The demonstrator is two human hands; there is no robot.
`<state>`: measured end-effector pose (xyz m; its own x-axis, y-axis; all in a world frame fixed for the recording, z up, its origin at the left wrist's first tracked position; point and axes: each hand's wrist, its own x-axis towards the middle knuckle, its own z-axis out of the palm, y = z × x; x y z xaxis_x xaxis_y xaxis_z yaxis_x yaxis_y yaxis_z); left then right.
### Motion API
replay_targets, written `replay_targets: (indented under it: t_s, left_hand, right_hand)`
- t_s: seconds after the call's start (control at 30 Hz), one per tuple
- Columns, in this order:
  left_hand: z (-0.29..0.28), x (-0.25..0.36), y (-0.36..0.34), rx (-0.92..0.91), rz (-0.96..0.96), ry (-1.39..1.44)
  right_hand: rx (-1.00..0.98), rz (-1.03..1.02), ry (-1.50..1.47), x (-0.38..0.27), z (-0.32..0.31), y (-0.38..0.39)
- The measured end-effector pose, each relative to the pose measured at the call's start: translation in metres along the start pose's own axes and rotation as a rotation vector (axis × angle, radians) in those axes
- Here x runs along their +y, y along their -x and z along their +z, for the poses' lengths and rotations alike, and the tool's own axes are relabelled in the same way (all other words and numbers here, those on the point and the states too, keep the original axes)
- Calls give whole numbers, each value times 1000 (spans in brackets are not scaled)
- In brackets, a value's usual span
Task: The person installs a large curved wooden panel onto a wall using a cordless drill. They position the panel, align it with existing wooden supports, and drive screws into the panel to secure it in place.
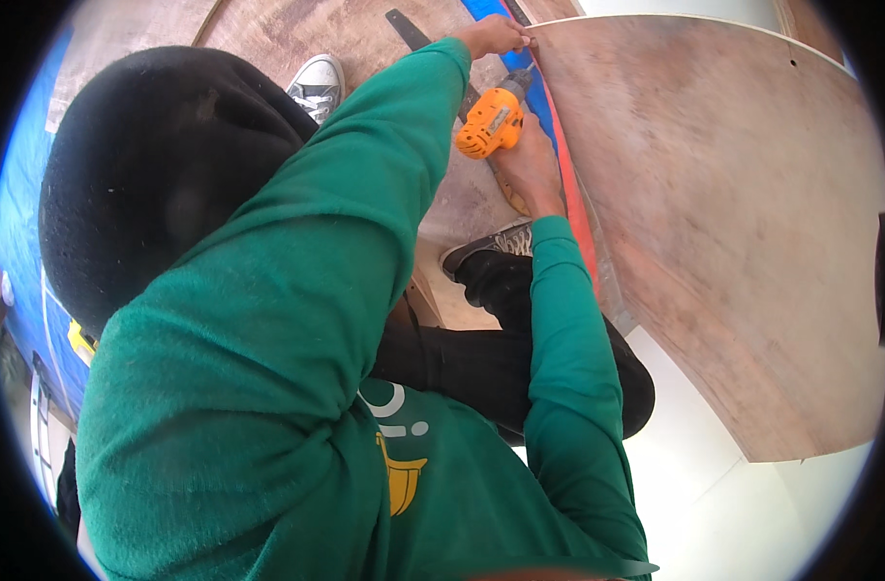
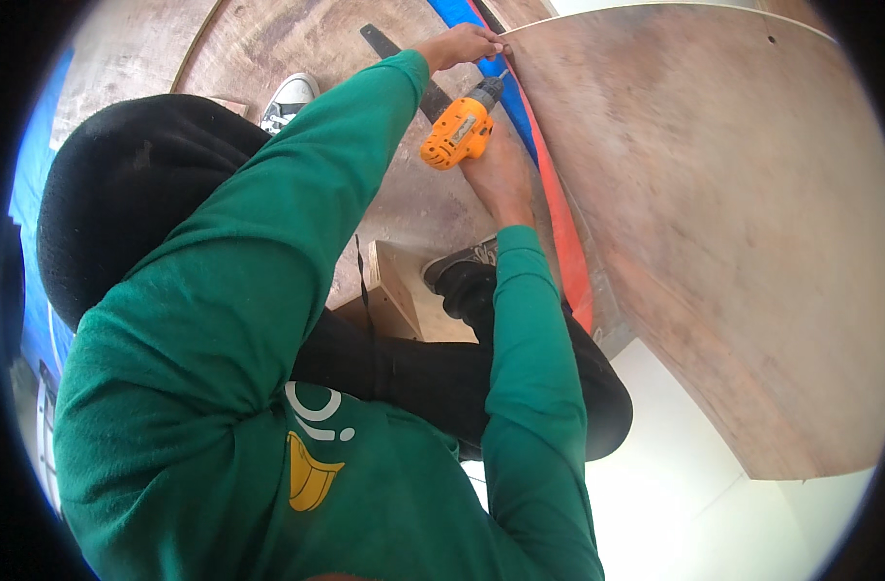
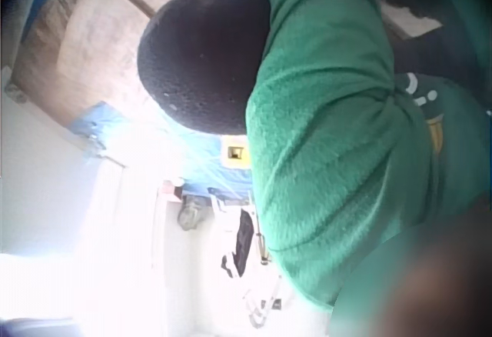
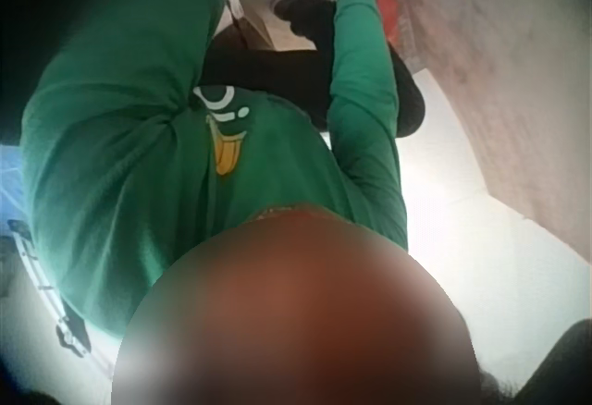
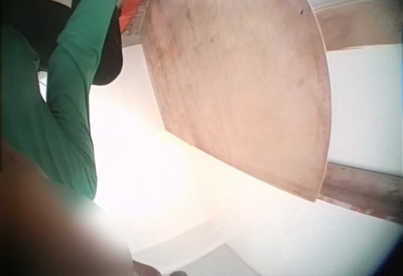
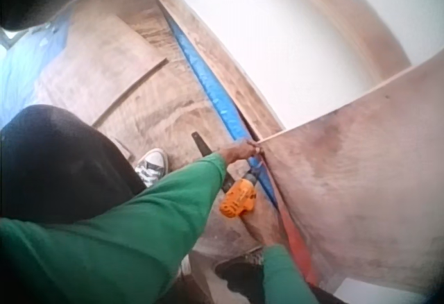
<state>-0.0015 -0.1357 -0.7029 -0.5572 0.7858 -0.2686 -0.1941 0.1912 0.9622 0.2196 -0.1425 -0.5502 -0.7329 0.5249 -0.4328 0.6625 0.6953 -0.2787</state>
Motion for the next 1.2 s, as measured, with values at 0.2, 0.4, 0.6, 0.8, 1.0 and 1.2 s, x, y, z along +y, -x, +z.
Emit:
replay_targets:
  t_s: [0.2,0.4,0.6,0.8,1.0,1.2]
  left_hand:
    - [-2,0,1,-7,17,-4]
    - [-1,-11,1,-2,-11,48]
    - [0,-18,-2,-13,-21,130]
    - [1,-10,-5,-26,-50,51]
    - [3,2,-5,-20,30,-107]
    - [9,13,-7,-48,-64,-14]
  right_hand:
    - [1,-3,1,4,4,-3]
    - [9,24,33,1,4,-2]
    - [52,-18,9,3,7,0]
    - [57,-100,23,5,3,-4]
    - [-65,-96,62,12,-2,-15]
    - [-31,-105,59,19,3,-21]
